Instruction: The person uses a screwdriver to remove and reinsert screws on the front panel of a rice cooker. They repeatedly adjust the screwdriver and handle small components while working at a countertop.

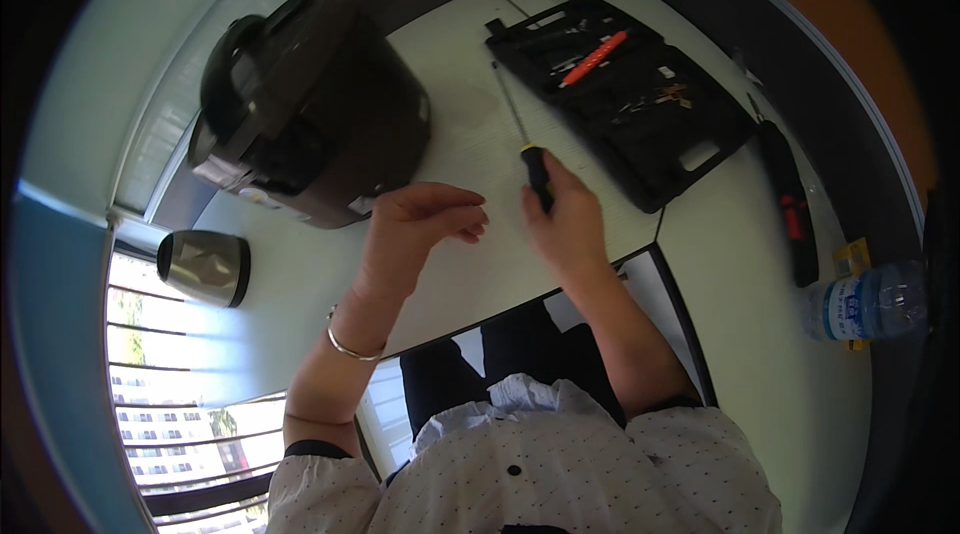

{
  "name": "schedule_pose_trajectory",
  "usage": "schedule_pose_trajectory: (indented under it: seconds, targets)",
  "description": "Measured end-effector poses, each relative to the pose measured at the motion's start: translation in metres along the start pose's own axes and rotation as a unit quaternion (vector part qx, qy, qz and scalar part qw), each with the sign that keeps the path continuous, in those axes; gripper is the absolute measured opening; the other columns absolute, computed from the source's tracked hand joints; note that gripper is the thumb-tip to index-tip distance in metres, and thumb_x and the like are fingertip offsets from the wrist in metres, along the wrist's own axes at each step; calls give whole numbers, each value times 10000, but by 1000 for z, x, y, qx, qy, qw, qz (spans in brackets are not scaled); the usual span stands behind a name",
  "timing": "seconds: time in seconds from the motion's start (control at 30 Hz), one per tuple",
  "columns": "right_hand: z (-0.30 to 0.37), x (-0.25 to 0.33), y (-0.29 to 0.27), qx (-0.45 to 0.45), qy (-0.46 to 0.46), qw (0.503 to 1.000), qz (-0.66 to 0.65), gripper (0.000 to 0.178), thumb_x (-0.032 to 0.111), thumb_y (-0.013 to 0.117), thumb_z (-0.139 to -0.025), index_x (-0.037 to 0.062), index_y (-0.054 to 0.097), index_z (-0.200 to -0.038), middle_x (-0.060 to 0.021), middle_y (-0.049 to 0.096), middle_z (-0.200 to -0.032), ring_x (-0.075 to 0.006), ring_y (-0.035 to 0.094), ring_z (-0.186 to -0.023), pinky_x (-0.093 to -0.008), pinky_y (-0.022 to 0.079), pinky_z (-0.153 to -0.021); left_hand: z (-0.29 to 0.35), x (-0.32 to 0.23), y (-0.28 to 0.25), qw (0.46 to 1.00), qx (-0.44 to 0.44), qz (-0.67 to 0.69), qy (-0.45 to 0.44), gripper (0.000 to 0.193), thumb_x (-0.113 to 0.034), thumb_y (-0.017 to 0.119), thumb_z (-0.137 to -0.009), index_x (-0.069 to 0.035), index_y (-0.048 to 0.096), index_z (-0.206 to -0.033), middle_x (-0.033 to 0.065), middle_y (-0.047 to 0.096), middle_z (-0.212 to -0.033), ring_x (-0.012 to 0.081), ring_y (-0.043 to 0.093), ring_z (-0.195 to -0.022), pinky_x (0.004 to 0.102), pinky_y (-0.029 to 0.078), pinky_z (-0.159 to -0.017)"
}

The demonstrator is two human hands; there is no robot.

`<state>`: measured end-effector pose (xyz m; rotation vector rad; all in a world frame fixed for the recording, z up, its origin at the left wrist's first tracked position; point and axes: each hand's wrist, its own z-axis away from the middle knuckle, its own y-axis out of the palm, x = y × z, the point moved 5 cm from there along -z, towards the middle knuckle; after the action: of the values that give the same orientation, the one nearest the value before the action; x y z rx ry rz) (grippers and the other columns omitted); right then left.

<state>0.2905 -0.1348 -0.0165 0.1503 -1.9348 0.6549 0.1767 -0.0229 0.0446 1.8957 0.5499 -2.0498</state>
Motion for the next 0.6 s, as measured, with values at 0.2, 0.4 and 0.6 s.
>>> schedule_pose_trajectory:
  seconds: [0.2,0.4,0.6]
  targets:
    - [0,0,-5,25,-23,998,-44,438,137,577,-792,-70,471,-1163,-216,596,-856,-348,608,-761,-387,493,-677,-47,-28,34,984,20,-149,92,96,7,629,-780,39,634,-871,76,638,-760,112,594,-676,229,482,-619]
    - [1,-2,-5,25,-35,999,-12,467,131,563,-788,-53,425,-1195,-180,571,-764,-341,593,-670,-416,483,-594,-101,-34,82,931,50,-306,192,99,-5,638,-769,-1,648,-867,44,618,-810,105,569,-684,227,465,-596]
    - [2,1,-1,30,-34,999,-17,488,131,562,-787,-60,408,-1209,-173,548,-733,-336,576,-627,-409,480,-567,-147,-26,107,859,67,-447,241,128,-25,638,-738,-9,662,-863,87,597,-808,190,567,-683,293,448,-607]
